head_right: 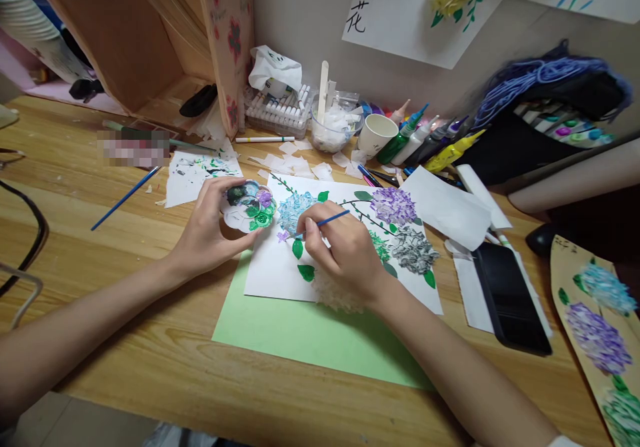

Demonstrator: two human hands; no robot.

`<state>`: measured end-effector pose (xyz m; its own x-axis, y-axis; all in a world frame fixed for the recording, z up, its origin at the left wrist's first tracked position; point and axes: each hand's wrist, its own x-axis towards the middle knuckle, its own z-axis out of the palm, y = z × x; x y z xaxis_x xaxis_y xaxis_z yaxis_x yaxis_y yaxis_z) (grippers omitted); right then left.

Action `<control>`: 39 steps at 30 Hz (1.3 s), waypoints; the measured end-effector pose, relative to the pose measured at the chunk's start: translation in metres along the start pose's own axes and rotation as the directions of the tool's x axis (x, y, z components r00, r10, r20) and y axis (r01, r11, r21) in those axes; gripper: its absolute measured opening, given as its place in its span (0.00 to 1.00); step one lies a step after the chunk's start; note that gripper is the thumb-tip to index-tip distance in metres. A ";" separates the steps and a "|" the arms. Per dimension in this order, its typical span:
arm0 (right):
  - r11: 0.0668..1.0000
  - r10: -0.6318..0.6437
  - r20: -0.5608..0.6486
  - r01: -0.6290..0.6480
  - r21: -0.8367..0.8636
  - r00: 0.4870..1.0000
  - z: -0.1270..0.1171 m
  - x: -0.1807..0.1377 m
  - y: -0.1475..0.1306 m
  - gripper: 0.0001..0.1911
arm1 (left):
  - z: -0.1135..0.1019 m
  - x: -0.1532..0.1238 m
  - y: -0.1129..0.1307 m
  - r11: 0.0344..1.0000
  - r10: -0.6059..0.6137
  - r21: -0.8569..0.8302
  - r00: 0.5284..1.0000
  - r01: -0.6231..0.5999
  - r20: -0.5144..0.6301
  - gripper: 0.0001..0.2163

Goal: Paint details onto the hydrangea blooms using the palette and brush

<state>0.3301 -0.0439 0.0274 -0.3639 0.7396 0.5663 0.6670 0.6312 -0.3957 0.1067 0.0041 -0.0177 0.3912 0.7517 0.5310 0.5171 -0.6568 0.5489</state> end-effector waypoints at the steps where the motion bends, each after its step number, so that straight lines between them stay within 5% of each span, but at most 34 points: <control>1: 1.000 -0.002 -0.003 0.002 -0.001 1.000 0.000 0.000 0.000 0.12 | 0.000 0.000 0.000 1.000 0.000 0.000 1.000 0.000 0.000 0.31; 39: 1.000 -0.023 -0.001 0.023 -0.005 1.000 -0.001 0.002 0.000 0.12 | 0.000 0.000 0.001 1.000 -0.001 0.000 1.000 0.001 0.006 0.32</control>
<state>0.3300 -0.0429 0.0291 -0.3787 0.7247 0.5757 0.6617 0.6469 -0.3791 0.1073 0.0039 -0.0176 0.3954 0.7527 0.5265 0.5174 -0.6561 0.5494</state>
